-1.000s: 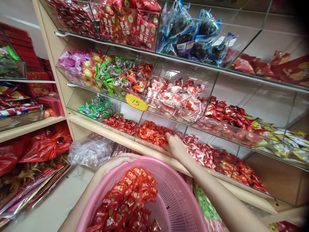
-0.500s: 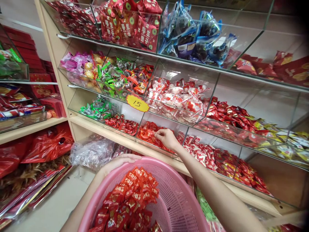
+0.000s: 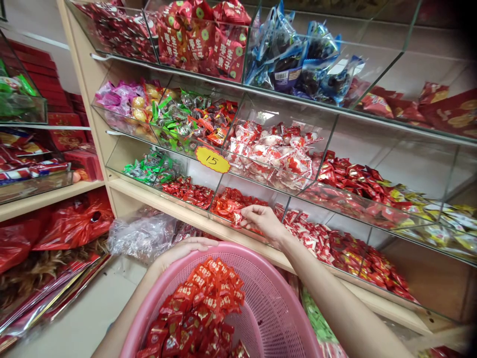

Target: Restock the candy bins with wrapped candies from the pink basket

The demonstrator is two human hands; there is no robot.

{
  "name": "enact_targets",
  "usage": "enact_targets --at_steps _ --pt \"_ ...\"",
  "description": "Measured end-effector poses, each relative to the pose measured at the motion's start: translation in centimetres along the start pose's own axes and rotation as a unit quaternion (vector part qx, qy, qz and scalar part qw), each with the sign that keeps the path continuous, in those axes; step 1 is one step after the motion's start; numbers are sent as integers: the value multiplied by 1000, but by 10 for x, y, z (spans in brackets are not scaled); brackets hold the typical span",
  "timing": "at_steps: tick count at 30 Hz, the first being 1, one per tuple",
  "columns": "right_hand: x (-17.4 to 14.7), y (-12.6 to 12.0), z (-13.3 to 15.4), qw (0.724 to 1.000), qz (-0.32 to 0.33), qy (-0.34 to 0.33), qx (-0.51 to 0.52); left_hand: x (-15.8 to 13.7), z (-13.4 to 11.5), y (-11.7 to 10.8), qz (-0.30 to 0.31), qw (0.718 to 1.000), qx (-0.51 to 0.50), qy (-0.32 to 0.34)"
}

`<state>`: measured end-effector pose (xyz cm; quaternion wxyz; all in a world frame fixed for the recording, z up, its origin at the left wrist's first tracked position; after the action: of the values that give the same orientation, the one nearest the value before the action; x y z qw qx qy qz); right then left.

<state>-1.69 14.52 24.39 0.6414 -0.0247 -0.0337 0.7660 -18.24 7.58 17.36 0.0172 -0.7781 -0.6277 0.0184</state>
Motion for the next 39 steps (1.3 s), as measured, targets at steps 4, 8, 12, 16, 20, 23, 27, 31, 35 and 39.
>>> enact_targets --at_steps 4,8,12,16,20,23,27,31,35,39 --pt "-7 37 -2 998 61 24 16 7 16 4 27 999 6 -28" --pt "8 81 20 995 74 -65 -23 15 28 0 27 999 20 -40" --pt "31 110 55 942 -5 -268 -201 15 31 -1 33 999 22 -35" --pt "28 122 57 884 -45 -361 -292 15 34 -3 29 999 12 -42" --pt "-7 100 47 861 -35 -412 -297 18 37 -6 21 999 8 -45" --pt "-27 59 39 832 -56 -413 -366 17 32 -5 23 999 5 -39" --pt "-30 -1 31 744 -111 -359 -553 6 11 2 15 999 -4 -28" --pt "-25 -25 24 639 -115 -322 -690 -5 -7 3 -14 1000 -10 3" --pt "-19 -22 13 614 -75 -295 -728 -5 -5 4 3 1000 20 15" --pt "-17 -20 11 607 -60 -268 -745 -7 -9 -1 -24 999 26 15"
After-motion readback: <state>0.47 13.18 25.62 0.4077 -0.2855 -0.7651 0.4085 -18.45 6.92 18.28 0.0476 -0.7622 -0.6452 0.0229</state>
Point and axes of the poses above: each hand's wrist, its own x-axis towards the middle knuckle, its own y-axis out of the palm, z = x × y, the point moved 9 cm from there along x, towards the middle knuckle, and after that the axes turned 9 degrees about -z, right-handed, at the moved point
